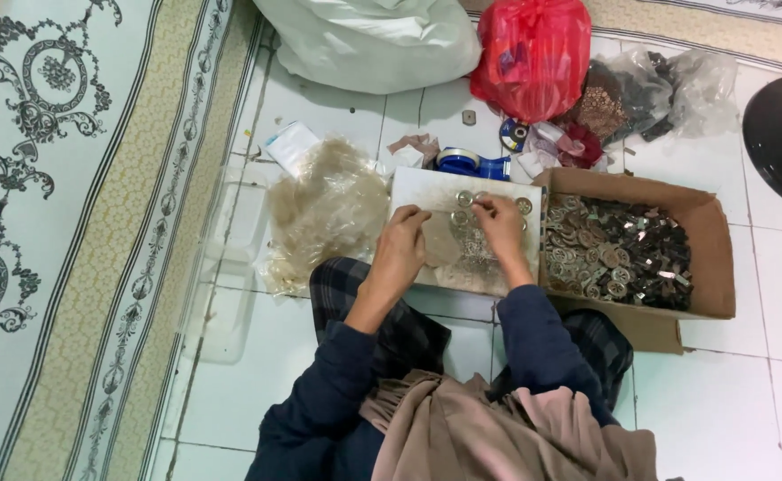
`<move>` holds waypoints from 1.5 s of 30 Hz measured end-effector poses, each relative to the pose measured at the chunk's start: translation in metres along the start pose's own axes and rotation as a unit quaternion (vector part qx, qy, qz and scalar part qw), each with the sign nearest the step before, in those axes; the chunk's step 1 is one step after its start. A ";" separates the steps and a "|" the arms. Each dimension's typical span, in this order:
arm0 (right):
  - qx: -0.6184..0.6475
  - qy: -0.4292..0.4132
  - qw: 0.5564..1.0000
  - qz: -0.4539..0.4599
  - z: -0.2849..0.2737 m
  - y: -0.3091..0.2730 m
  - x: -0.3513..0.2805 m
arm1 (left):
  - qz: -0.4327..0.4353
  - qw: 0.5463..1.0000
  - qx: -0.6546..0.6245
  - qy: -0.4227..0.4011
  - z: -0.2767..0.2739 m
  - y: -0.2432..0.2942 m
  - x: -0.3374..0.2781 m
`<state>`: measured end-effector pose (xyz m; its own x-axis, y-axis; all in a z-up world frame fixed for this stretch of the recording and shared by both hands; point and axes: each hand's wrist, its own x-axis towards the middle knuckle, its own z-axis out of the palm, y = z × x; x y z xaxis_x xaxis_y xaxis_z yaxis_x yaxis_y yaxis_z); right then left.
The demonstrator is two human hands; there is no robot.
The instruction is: Sorting metal hardware pieces from a cardboard box, arranging them on a template, and packaging them into plastic bags.
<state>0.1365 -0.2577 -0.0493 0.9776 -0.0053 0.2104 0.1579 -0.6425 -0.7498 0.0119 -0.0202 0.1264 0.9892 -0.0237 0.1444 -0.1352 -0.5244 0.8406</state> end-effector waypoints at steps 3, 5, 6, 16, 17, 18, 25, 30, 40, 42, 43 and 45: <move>-0.209 -0.057 0.976 0.020 0.008 -0.006 -0.008 | 0.021 0.998 -0.060 -0.005 -0.019 0.036 -0.008; -0.269 -0.082 0.959 0.043 0.035 0.031 0.002 | 0.029 0.996 -0.081 -0.008 -0.034 0.059 -0.014; -0.328 -0.105 0.936 0.066 0.049 0.049 0.007 | 0.037 0.994 -0.102 -0.013 -0.041 0.071 -0.017; -0.268 -0.123 0.951 0.090 0.041 -0.006 -0.005 | 0.008 1.000 0.007 -0.017 0.011 -0.010 0.009; -0.247 -0.116 0.957 0.095 0.041 -0.003 -0.005 | 0.012 1.000 -0.007 -0.021 0.009 -0.004 0.008; -0.227 -0.109 0.963 0.100 0.041 -0.001 -0.005 | 0.017 0.999 -0.020 -0.026 0.006 0.001 0.007; 0.168 0.028 0.981 0.089 -0.007 -0.064 -0.029 | 0.008 0.999 -0.037 -0.018 0.007 -0.001 0.016; 0.325 0.077 0.942 -0.007 -0.054 -0.138 -0.058 | -0.004 1.000 -0.030 -0.001 0.018 -0.009 0.020; 0.264 0.024 0.964 0.003 -0.033 -0.103 -0.044 | -0.028 0.999 -0.030 0.011 0.013 -0.028 0.014; 0.211 0.070 0.975 0.019 -0.025 -0.071 -0.031 | -0.017 0.999 -0.046 0.023 0.003 -0.020 0.011; 0.211 0.070 0.975 0.018 -0.020 -0.050 -0.027 | -0.017 0.999 -0.046 0.023 -0.005 -0.008 0.007; 0.112 0.076 0.989 0.059 -0.010 -0.009 -0.022 | -0.010 0.996 -0.076 0.034 -0.020 0.017 -0.002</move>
<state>0.1122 -0.2595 -0.0406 0.9616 -0.1959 0.1921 0.0875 -0.4443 -0.8916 0.0068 -0.0117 0.1508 0.9863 0.0458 0.1583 -0.1284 -0.3886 0.9124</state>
